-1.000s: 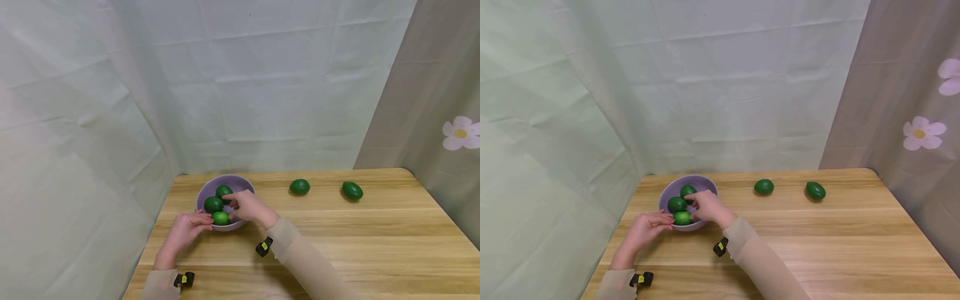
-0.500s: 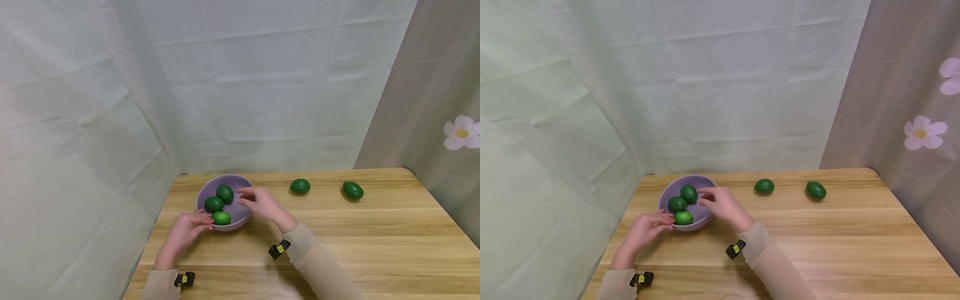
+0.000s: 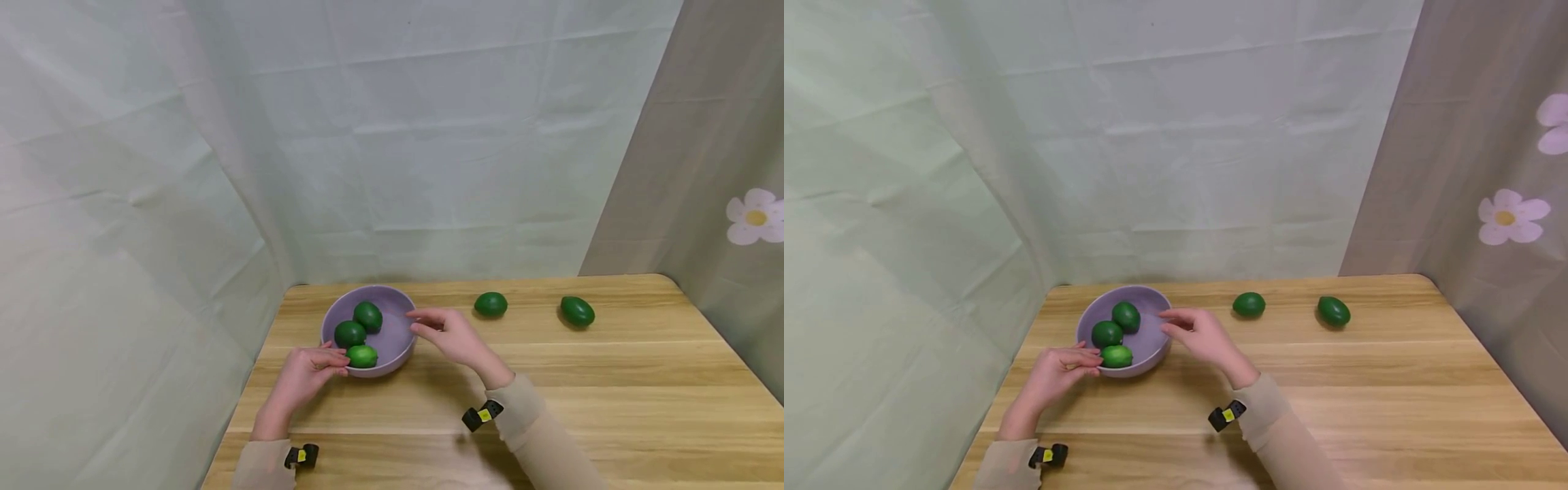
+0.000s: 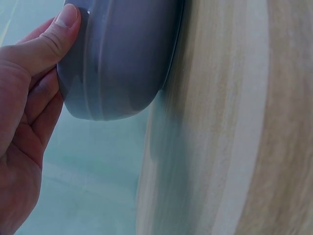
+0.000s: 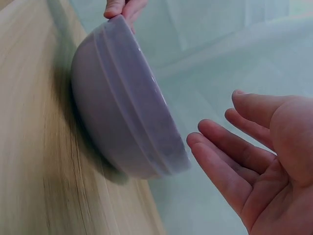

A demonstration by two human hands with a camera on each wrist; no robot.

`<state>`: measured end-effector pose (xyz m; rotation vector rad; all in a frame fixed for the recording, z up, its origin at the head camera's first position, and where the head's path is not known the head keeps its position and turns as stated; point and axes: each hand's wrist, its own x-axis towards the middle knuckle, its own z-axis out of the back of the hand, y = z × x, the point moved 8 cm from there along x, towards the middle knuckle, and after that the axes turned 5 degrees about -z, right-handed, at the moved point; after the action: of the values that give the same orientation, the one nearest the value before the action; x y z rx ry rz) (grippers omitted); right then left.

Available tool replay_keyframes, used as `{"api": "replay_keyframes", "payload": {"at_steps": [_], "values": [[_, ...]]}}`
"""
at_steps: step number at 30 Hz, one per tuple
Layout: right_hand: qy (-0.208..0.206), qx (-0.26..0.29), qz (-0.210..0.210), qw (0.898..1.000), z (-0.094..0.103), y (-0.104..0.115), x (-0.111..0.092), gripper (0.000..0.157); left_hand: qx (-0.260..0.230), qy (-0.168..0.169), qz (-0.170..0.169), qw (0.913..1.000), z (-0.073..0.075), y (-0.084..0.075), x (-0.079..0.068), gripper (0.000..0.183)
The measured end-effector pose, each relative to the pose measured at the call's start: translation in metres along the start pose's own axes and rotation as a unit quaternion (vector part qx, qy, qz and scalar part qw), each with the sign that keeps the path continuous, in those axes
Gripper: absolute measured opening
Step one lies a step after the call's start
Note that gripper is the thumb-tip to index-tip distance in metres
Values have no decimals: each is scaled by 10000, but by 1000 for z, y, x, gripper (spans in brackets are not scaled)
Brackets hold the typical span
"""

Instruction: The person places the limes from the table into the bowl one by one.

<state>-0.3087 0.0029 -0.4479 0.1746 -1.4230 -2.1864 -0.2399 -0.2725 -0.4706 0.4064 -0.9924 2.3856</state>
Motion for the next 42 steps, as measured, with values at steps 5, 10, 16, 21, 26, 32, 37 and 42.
{"api": "replay_keyframes", "payload": {"at_steps": [5, 10, 16, 21, 26, 32, 37, 42], "values": [[-122, 112, -39, 9999, 11, -4, -6, 35, 24, -23, -72, 10000, 0, 1, 0, 16], [-284, 125, -130, 9994, 24, -10, -13, 33, -14, -28, -65, 10000, 1, 1, -1, 16], [-319, 89, -327, 9989, 32, -19, -16, 32, -5, -39, -61, 10000, 2, 1, -2, 16], [-399, -3, -449, 9982, 41, -27, -18, 33, -11, -28, -44, 10000, 3, 1, -2, 16], [-456, -102, -555, 9974, 51, -38, -22, 32, 22, -56, -73, 10000, 2, 0, -2, 16], [-366, -232, -715, 9965, 60, -50, -28, 34, 39, -23, -84, 10000, 1, 0, -1, 16], [-367, -506, -739, 9953, 71, -57, -32, 35, 66, 26, -53, 10000, 1, 1, -1, 15], [-358, -706, -762, 9939, 83, -61, -36, 37, 106, -18, -151, 9998, 2, 0, -1, 15]]}}
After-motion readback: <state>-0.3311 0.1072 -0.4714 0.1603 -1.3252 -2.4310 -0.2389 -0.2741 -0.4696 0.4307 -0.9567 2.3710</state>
